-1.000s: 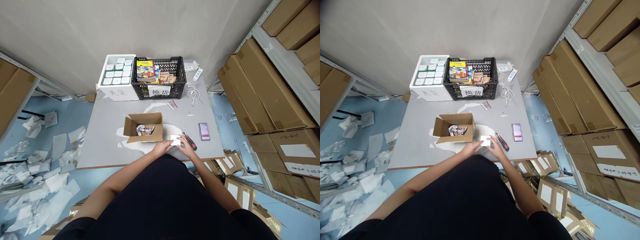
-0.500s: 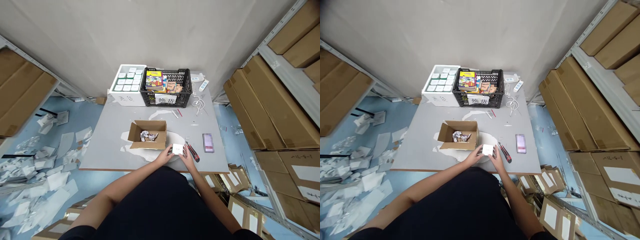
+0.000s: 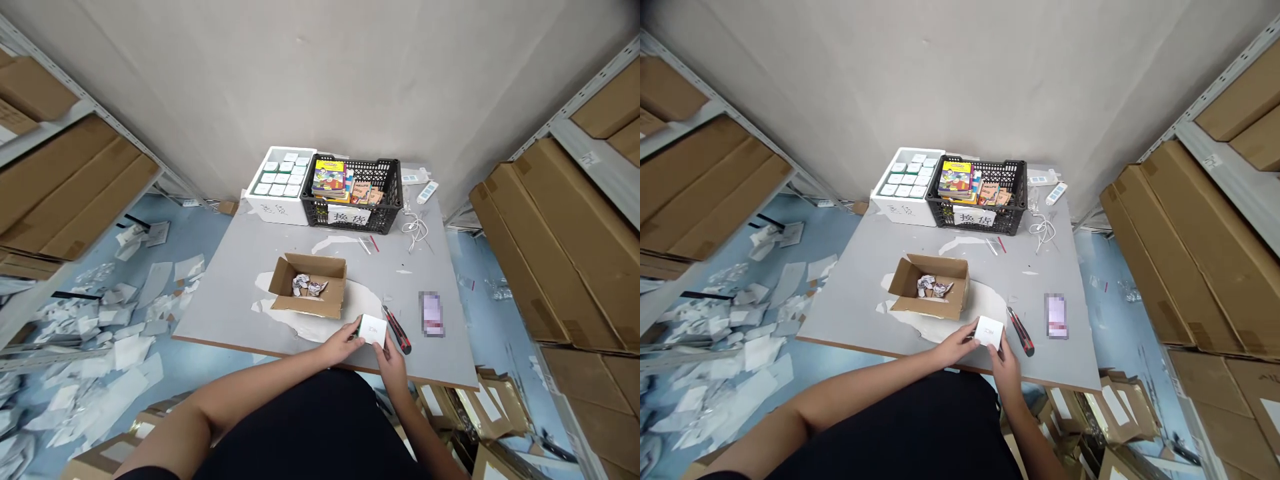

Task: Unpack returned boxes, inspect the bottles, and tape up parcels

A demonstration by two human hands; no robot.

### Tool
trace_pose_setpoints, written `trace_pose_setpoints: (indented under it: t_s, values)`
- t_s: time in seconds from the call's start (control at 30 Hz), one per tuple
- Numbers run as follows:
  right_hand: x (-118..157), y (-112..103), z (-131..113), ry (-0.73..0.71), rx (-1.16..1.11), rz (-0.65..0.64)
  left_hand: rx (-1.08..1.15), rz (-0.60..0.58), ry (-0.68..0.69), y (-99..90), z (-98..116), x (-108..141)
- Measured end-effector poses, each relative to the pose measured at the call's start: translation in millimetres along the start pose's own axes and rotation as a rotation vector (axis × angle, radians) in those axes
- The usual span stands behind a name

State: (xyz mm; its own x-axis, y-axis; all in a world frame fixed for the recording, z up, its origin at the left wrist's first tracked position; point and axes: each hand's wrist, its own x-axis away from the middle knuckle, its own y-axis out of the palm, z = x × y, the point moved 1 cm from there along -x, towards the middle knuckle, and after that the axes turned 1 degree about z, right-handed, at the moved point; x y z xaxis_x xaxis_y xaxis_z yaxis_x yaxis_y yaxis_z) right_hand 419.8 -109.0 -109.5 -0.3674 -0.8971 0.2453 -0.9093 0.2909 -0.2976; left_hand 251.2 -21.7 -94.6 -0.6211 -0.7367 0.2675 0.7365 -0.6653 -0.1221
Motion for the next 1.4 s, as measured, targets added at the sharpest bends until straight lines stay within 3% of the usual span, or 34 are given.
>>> trace_pose_setpoints:
  t_s: [0.2, 0.37, 0.53, 0.77, 0.93, 1.03, 1.13, 1.27, 1.4]
  values:
    - [13.1, -8.9, -68.4, -0.027, 0.14, 0.111, 0.088, 0.007, 0.11, -29.1, 69.2, 16.7]
    - [-3.0, 17.2, -144.9, -0.186, 0.168, 0.179, 0.158, 0.106, 0.23, -83.0, 114.6, 25.9]
    - [-39.1, 84.0, -222.1, -0.321, 0.15, 0.157, 0.13, 0.239, 0.318, -172.2, 137.7, 29.6]
    - [-126.4, 215.7, -316.5, -0.502, -0.009, 0.017, 0.159, 0.449, 0.415, -324.9, 135.9, 6.5]
    - [-223.2, 302.5, -375.8, -0.625, -0.126, -0.122, 0.146, 0.562, 0.486, -442.0, 145.6, -40.9]
    - [-292.5, 347.7, -410.8, -0.709, -0.168, -0.211, 0.097, 0.597, 0.545, -511.3, 154.1, -84.7]
    - [-362.6, 388.7, -442.4, -0.75, -0.177, -0.22, 0.094, 0.591, 0.64, -574.6, 161.5, -135.4]
    - [-446.2, 434.8, -472.2, -0.777, -0.221, -0.226, 0.14, 0.576, 0.671, -645.8, 164.0, -204.3]
    - [-511.1, 468.9, -478.6, -0.76, -0.265, -0.22, 0.134, 0.607, 0.582, -695.9, 148.7, -264.1]
